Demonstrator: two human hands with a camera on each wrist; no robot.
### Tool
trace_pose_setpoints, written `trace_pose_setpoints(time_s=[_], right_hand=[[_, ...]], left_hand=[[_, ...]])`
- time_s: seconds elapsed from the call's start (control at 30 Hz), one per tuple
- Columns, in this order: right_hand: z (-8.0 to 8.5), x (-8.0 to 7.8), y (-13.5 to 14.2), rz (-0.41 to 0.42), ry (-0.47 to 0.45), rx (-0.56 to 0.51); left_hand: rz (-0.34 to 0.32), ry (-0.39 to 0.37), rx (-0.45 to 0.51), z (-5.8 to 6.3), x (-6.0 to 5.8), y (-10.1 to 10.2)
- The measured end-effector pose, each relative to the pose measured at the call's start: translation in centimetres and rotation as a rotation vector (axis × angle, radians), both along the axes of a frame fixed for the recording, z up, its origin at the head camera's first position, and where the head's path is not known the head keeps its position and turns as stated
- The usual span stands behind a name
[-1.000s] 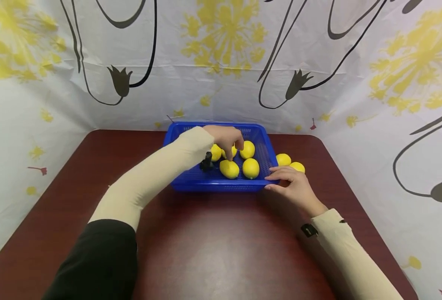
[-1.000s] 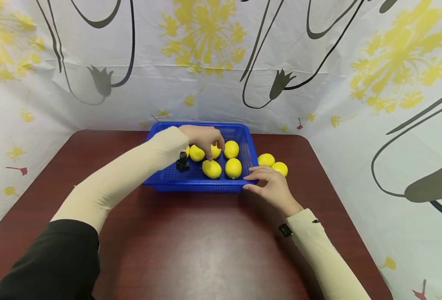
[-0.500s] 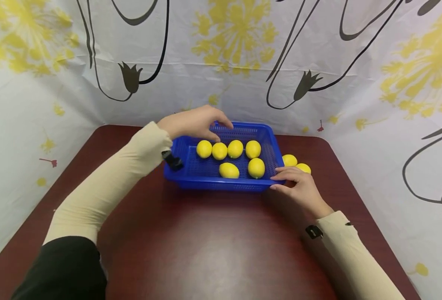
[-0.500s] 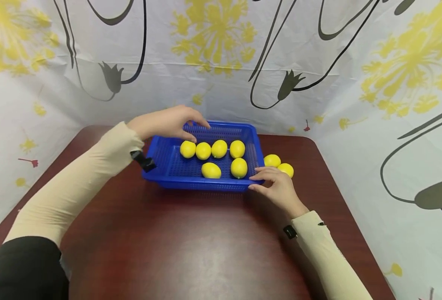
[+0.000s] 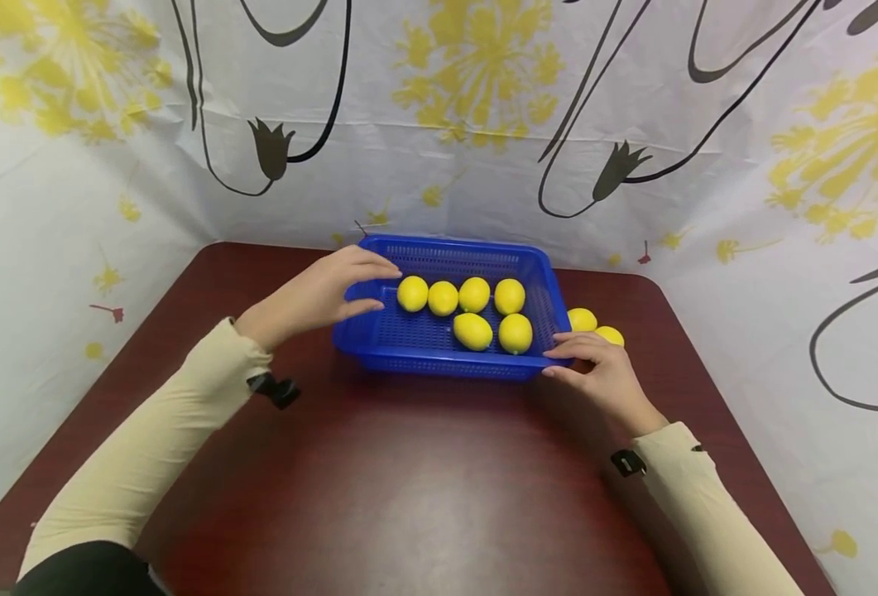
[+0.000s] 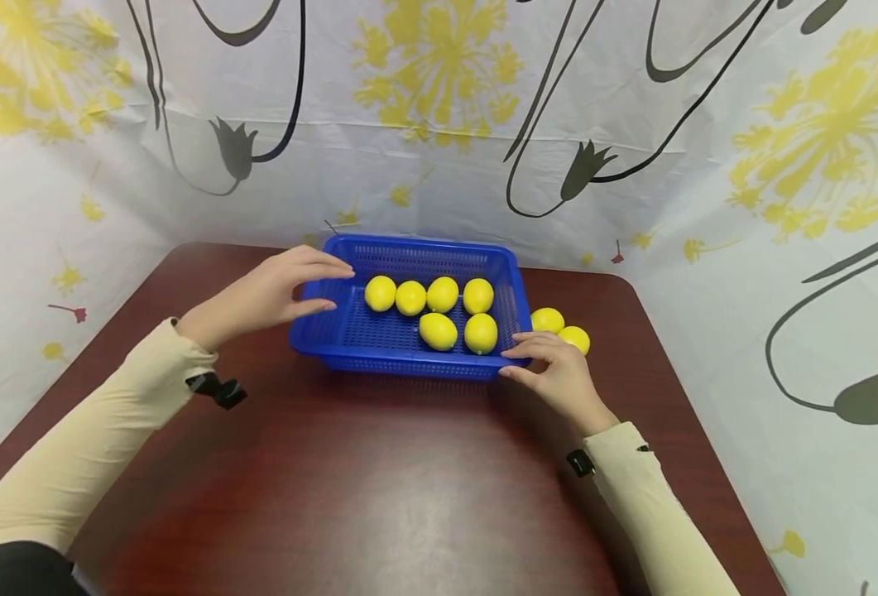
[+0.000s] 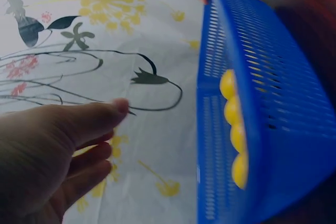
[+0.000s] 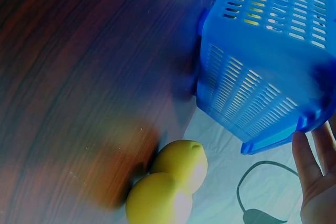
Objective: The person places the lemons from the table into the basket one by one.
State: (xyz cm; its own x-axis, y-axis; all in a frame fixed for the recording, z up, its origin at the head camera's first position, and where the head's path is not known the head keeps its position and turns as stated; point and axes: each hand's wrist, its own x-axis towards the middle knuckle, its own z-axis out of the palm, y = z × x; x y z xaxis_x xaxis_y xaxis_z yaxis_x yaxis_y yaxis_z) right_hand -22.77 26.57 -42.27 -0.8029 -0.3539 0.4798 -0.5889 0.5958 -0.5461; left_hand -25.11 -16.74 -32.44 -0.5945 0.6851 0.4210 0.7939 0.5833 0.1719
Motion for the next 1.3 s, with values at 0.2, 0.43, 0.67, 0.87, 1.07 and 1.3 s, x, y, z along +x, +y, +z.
trace_pose_setpoints(time_s=[0.2, 0.43, 0.67, 0.87, 1.07, 1.3], right_hand=[[0.0, 0.0, 0.1, 0.006, 0.007, 0.006], [-0.1, 0.0, 0.1, -0.003, -0.013, -0.006], [-0.1, 0.0, 0.0, -0.008, -0.017, -0.005], [-0.2, 0.0, 0.0, -0.002, -0.010, -0.008], [-0.2, 0.0, -0.1, -0.002, -0.012, -0.007], [0.1, 0.1, 0.0, -0.010, -0.015, 0.011]], left_hand=[[-0.017, 0.139, 0.138, -2.3, 1.7, -1.9], [0.012, 0.145, 0.229, -4.9, 3.2, -3.3], [0.029, 0.062, 0.294, -7.6, 4.1, -4.0], [0.064, 0.068, 0.303, -9.0, 4.4, -4.1], [0.089, 0.082, 0.305, -9.9, 4.4, -4.2], [0.093, 0.107, 0.332, -10.2, 4.4, -3.8]])
